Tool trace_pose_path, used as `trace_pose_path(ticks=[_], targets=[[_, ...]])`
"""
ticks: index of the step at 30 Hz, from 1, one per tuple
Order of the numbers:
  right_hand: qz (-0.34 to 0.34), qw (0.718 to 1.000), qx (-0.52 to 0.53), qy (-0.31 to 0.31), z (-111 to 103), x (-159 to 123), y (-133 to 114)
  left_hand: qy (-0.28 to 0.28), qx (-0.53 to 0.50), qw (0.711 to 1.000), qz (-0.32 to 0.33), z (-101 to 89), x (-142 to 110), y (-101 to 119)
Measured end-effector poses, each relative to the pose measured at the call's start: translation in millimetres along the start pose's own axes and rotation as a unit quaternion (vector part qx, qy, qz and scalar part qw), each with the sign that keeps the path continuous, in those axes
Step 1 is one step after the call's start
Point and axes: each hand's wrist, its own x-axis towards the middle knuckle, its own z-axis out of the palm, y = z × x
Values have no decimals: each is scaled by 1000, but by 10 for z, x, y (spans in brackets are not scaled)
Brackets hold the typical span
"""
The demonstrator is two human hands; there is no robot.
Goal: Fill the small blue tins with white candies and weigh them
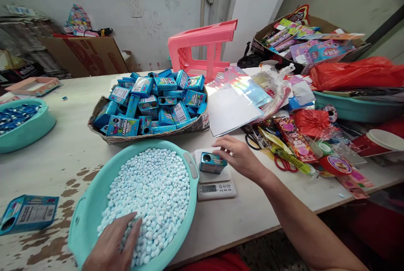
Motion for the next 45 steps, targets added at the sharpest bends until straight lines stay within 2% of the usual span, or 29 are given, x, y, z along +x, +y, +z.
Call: trace_pose_path(ticks=[4, 9, 11, 13, 15, 17, 19, 20, 21, 22, 23, 26, 28, 31, 34, 37, 41, 45], targets=[[57, 996, -3, 70, -120, -269, 104, -41, -77, 996, -31, 50, 194, -45], [126, 987, 12, 101, -135, -695, 202, -163, -187, 966, -69, -9, 548, 36], [145, 983, 6, 111, -146, -852, 248, -164, -229, 954, -105, -69, 627, 71], [158, 980, -7, 119, -171, -991, 298, -143, -286, 931, -173, -135, 662, 76], [170, 977, -17, 124, -197, -1097, 344, -119, -377, 878, -271, -192, 674, 47], [183, 975, -17, 124, -204, -1158, 373, -89, -501, 779, -365, -226, 687, 1], [189, 975, -8, 118, -180, -1163, 380, -61, -603, 673, -424, -237, 718, -40], [189, 976, -2, 112, -155, -1145, 376, -59, -630, 639, -437, -239, 744, -52], [186, 977, 6, 107, -124, -1117, 367, -72, -639, 625, -442, -244, 779, -55], [180, 978, 14, 101, -89, -1081, 355, -103, -634, 633, -433, -254, 827, -46], [172, 980, 22, 97, -51, -1041, 339, -145, -616, 657, -410, -275, 890, -23], [151, 983, 47, 93, 54, -922, 284, -256, -513, 770, -279, -393, 1193, 143], [146, 983, 62, 97, 101, -871, 245, -274, -446, 835, -170, -489, 1480, 339], [146, 981, 73, 106, 116, -865, 205, -249, -381, 890, -27, -552, 1934, 705], [156, 979, 63, 112, 53, -958, 218, -226, -335, 912, 71, -463, 2266, 1033], [186, 974, 42, 122, -60, -1143, 298, -230, -279, 925, 116, -308, 2415, 1224], [233, 963, 24, 136, -184, -1424, 450, -238, -233, 937, 107, -198, 2455, 1288], [269, 953, 22, 139, -205, -1567, 538, -219, -277, 933, 75, -258, 2448, 1249]])
